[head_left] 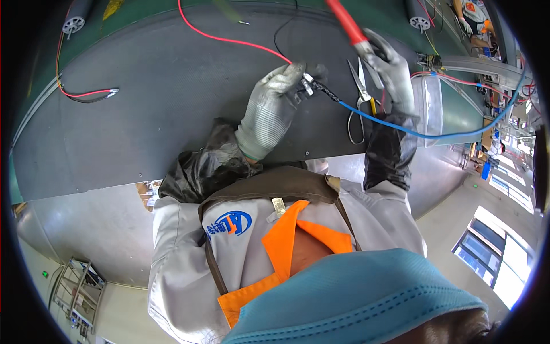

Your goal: The worker is connecting wires and trimming insulation on electric motors at an assembly station.

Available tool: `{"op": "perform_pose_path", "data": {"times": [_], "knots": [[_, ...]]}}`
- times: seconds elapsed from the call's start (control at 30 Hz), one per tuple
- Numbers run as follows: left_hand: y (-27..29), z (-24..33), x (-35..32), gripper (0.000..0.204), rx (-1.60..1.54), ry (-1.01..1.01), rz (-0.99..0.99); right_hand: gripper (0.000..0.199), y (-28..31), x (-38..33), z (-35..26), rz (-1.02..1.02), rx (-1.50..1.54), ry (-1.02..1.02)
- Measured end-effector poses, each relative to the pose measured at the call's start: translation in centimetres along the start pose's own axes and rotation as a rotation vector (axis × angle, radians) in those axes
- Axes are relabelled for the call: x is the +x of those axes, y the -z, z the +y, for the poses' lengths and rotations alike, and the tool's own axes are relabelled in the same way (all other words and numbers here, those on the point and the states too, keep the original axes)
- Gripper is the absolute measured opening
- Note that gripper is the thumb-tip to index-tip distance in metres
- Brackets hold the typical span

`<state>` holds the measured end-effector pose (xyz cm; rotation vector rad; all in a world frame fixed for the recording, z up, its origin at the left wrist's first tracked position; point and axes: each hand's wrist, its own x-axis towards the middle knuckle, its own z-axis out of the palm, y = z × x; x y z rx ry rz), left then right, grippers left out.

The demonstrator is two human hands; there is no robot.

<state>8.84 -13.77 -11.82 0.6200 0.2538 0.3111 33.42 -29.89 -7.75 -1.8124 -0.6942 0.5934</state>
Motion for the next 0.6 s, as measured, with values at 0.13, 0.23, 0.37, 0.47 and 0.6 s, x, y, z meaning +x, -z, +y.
{"op": "perform_pose_path", "data": {"times": [0.13,0.23,0.37,0.47,0.6], "knots": [[0.4,0.0,0.2,0.037,-0.108,0.001,-0.075,0.068,-1.3,5.9,-1.4,-0.313,0.066,0.046],[0.0,0.6,0.1,0.037,-0.074,-0.017,-0.056,0.057,-3.2,8.1,-2.1,-0.376,-0.072,0.079],[-0.2,0.0,0.1,0.034,-0.121,0.039,-0.041,0.049,-3.3,9.1,-1.7,-0.316,-0.294,0.174],[0.3,-1.3,0.1,0.033,-0.23,0.048,-0.025,0.043,-4.5,7.6,-2.9,-0.154,-0.576,0.424],[2.2,-3.1,1.5,0.048,-0.209,0.121,0.019,0.048,-1.7,3.7,-2.5,0.12,-0.97,0.612]]}}
